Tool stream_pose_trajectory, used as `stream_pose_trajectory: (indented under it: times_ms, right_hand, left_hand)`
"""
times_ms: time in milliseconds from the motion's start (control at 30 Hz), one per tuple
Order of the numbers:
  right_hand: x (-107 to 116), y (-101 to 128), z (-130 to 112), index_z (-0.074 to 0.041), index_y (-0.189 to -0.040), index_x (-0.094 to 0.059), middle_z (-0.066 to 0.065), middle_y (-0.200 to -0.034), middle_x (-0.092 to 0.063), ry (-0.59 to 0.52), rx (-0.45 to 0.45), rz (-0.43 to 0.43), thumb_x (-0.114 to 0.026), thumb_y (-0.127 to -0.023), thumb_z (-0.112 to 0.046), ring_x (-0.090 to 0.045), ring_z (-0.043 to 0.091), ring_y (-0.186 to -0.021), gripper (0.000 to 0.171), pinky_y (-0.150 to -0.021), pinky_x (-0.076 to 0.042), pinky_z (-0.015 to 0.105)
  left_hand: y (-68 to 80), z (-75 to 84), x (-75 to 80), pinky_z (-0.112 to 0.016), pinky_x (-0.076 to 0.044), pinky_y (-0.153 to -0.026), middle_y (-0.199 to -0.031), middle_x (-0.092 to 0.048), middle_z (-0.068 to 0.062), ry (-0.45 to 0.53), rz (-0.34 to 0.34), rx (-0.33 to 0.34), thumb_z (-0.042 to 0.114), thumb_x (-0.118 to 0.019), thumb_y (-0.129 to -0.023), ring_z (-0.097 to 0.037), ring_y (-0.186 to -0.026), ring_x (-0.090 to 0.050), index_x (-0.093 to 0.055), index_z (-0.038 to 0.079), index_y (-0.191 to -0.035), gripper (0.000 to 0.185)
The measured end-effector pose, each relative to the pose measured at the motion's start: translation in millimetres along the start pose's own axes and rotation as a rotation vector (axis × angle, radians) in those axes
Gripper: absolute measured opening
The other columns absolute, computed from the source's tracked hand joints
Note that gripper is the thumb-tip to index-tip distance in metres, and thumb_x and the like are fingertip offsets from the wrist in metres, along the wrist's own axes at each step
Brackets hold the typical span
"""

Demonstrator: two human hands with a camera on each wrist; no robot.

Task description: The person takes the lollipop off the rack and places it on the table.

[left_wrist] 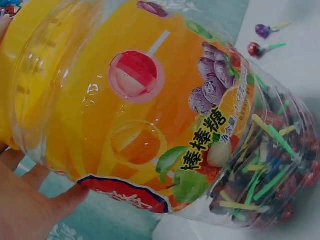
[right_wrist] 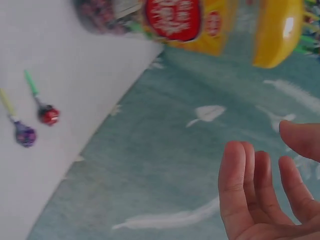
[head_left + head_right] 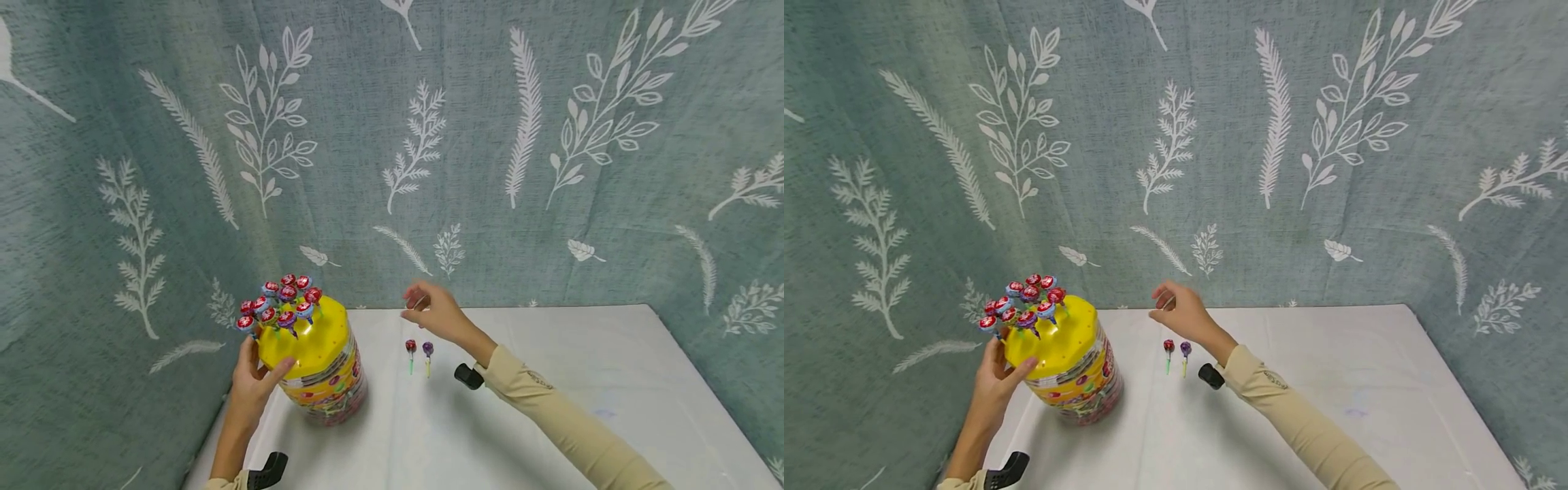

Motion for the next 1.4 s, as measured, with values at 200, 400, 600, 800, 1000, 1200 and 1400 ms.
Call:
stream_pose_trajectory:
  times_ms: [200, 400, 600, 800, 1000, 1200, 1400]
  right_hand:
    - [-3, 0, -26, -0.007, -0.106, -0.060, 0.006, -0.093, -0.063, 0.027, 0.093, -0.005, -0.071, -0.083, -0.008, -0.061, 0.019, -0.080, 0.026, -0.067, -0.052, 0.031]
    - [-10, 0, -47, -0.011, -0.107, -0.059, 0.003, -0.095, -0.062, -0.002, 0.123, -0.014, -0.072, -0.082, -0.008, -0.061, 0.016, -0.083, 0.028, -0.068, -0.052, 0.031]
    - [-21, -3, -60, -0.010, -0.108, -0.058, 0.003, -0.096, -0.062, -0.002, 0.175, -0.034, -0.072, -0.082, -0.007, -0.062, 0.016, -0.084, 0.030, -0.068, -0.053, 0.031]
    - [-31, -11, -66, -0.010, -0.108, -0.058, 0.003, -0.096, -0.061, -0.009, 0.208, -0.039, -0.072, -0.082, -0.007, -0.062, 0.017, -0.084, 0.030, -0.068, -0.053, 0.028]
    - [-44, -18, -70, -0.010, -0.109, -0.057, 0.003, -0.097, -0.061, -0.032, 0.226, -0.041, -0.072, -0.081, -0.005, -0.062, 0.017, -0.085, 0.032, -0.069, -0.054, 0.030]
    - [-60, -26, -75, -0.007, -0.112, -0.055, 0.010, -0.102, -0.062, -0.042, 0.251, -0.069, -0.070, -0.082, -0.004, -0.063, 0.021, -0.087, 0.033, -0.068, -0.053, 0.027]
    - [-76, -34, -77, -0.007, -0.114, -0.054, 0.011, -0.103, -0.062, -0.036, 0.264, -0.054, -0.069, -0.083, -0.001, -0.063, 0.023, -0.089, 0.035, -0.068, -0.052, 0.022]
  left_hand:
    - [-0.2, -4.1, 0.7, -0.011, -0.037, -0.090, -0.148, -0.030, 0.000, 0.019, 0.004, -0.035, 0.010, -0.065, -0.089, -0.018, -0.133, -0.030, -0.020, 0.023, -0.150, 0.077]
    - [-2.3, -7.3, 1.0, -0.012, -0.041, -0.088, -0.146, -0.032, -0.003, 0.053, -0.013, -0.055, 0.009, -0.063, -0.090, -0.013, -0.123, -0.039, -0.021, 0.023, -0.149, 0.074]
    - [-2.1, -10.7, 2.0, -0.014, -0.044, -0.086, -0.144, -0.034, -0.004, 0.067, -0.013, -0.064, 0.006, -0.062, -0.089, -0.013, -0.117, -0.045, -0.023, 0.022, -0.148, 0.072]
    - [-1.8, -13.0, 0.9, -0.013, -0.044, -0.086, -0.145, -0.034, -0.005, 0.076, 0.007, -0.052, 0.007, -0.062, -0.089, -0.012, -0.118, -0.044, -0.021, 0.024, -0.149, 0.074]
    - [-1.8, -15.4, -0.6, -0.012, -0.043, -0.086, -0.144, -0.035, -0.003, 0.063, 0.030, -0.025, 0.011, -0.063, -0.090, -0.012, -0.118, -0.043, -0.020, 0.025, -0.150, 0.075]
    - [-1.7, -16.3, -2.3, -0.012, -0.042, -0.087, -0.146, -0.034, -0.004, 0.060, 0.036, -0.038, 0.010, -0.062, -0.090, -0.012, -0.118, -0.043, -0.020, 0.025, -0.150, 0.075]
    - [-1.1, -15.0, -2.8, -0.011, -0.041, -0.086, -0.144, -0.036, -0.004, 0.043, 0.048, -0.021, 0.014, -0.063, -0.090, -0.013, -0.117, -0.043, -0.021, 0.024, -0.150, 0.074]
Point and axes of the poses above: each hand's wrist, its own y-axis away from the middle knuckle, its own x-axis out of the back of the hand, z = x × y, the point moved 1 cm from there along -y, towards the middle knuckle
